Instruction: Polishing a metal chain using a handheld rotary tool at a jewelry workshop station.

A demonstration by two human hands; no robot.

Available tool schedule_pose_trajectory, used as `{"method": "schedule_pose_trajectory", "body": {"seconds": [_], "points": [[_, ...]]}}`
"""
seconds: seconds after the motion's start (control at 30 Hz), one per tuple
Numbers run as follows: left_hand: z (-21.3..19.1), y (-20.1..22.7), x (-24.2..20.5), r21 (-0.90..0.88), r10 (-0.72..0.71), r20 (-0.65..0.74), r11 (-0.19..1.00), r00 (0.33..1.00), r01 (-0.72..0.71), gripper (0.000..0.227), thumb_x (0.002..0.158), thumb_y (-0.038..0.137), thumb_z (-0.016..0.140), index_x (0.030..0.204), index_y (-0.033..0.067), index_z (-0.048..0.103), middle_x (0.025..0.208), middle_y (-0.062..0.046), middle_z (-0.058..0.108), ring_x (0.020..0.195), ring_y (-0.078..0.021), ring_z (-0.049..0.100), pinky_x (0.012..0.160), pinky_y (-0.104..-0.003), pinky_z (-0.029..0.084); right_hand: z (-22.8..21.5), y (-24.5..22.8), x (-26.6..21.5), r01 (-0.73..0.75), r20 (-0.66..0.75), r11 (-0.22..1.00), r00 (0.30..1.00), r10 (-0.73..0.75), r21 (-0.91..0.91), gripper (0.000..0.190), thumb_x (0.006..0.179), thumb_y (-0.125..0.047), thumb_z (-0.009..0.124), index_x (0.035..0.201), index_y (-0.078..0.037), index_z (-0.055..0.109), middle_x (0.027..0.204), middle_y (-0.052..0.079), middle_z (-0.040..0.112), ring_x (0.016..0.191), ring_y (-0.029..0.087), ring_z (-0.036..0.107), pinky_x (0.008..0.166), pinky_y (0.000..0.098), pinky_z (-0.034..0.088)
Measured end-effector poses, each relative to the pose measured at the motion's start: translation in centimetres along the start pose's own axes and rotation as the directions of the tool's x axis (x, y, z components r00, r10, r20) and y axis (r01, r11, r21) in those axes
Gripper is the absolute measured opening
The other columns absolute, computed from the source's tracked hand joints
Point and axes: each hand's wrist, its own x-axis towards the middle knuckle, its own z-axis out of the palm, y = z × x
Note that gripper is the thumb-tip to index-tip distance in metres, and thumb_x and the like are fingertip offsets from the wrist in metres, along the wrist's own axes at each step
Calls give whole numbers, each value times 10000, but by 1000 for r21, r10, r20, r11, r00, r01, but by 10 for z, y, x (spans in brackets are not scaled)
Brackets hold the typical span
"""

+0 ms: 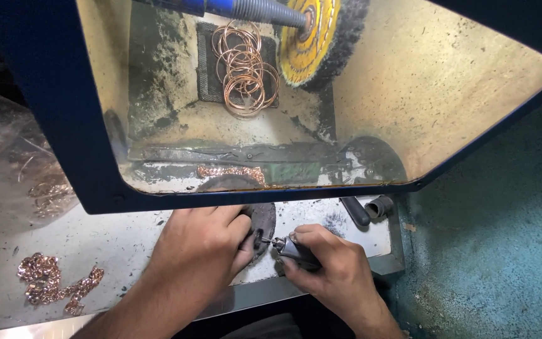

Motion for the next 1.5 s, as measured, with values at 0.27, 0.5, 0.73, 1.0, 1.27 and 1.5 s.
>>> {"method": "schedule_pose_trajectory", "body": {"seconds": [0.27, 0.5, 0.73, 1.0, 1.27, 1.5], "points": [[1, 0, 0, 26, -10, 21, 1000, 1000, 9, 164, 788, 245, 714, 700, 150, 614, 776, -2, 611, 768, -290, 607, 602, -445, 437, -1, 0, 1, 21, 6, 999, 1000, -22, 28, 327, 826, -248, 819, 1031, -146, 585, 1027, -17, 725, 721, 144, 659, 611, 268, 527], [0, -1, 0, 12, 3, 21, 1000, 1000, -3, 171, 776, 234, 732, 693, 148, 609, 781, -10, 610, 763, -291, 613, 600, -451, 436, 2, 3, -2, -29, 21, 998, 999, 30, -53, 359, 809, -289, 811, 1063, -172, 586, 1062, -52, 728, 762, 155, 694, 629, 289, 538], [-3, 0, 0, -22, 8, 9, 1000, 1000, -7, 175, 785, 271, 750, 719, 145, 647, 859, -9, 652, 836, -299, 629, 661, -453, 445, 4, 17, -8, -100, -20, 984, 994, 104, 147, 390, 851, -313, 796, 1104, -148, 550, 1028, 2, 738, 885, 190, 743, 782, 316, 560], [-2, 1, 1, -4, 16, -16, 1000, 1000, -16, 183, 795, 228, 727, 693, 137, 604, 797, -13, 612, 804, -295, 612, 611, -448, 444, 2, 5, -1, -29, 16, 1000, 999, 28, 5, 391, 812, -296, 822, 1095, -163, 587, 1063, -14, 739, 824, 176, 730, 657, 305, 547], [-4, 1, 2, -17, 24, -19, 1000, 1000, -24, 142, 785, 194, 725, 709, 128, 626, 808, -21, 619, 813, -298, 614, 640, -448, 438, 2, 7, -1, -3, 24, 1000, 1000, 3, -29, 375, 811, -275, 821, 1074, -161, 580, 1045, -29, 728, 764, 175, 702, 614, 307, 531], [-4, 4, 1, 47, 2, -18, 999, 1000, -2, 176, 793, 272, 753, 738, 146, 643, 920, 0, 651, 866, -299, 625, 674, -447, 453, -2, 6, -2, -32, 23, 999, 999, 32, 1, 424, 778, -253, 840, 1101, -175, 577, 1074, -17, 741, 815, 184, 735, 642, 314, 553]]}}
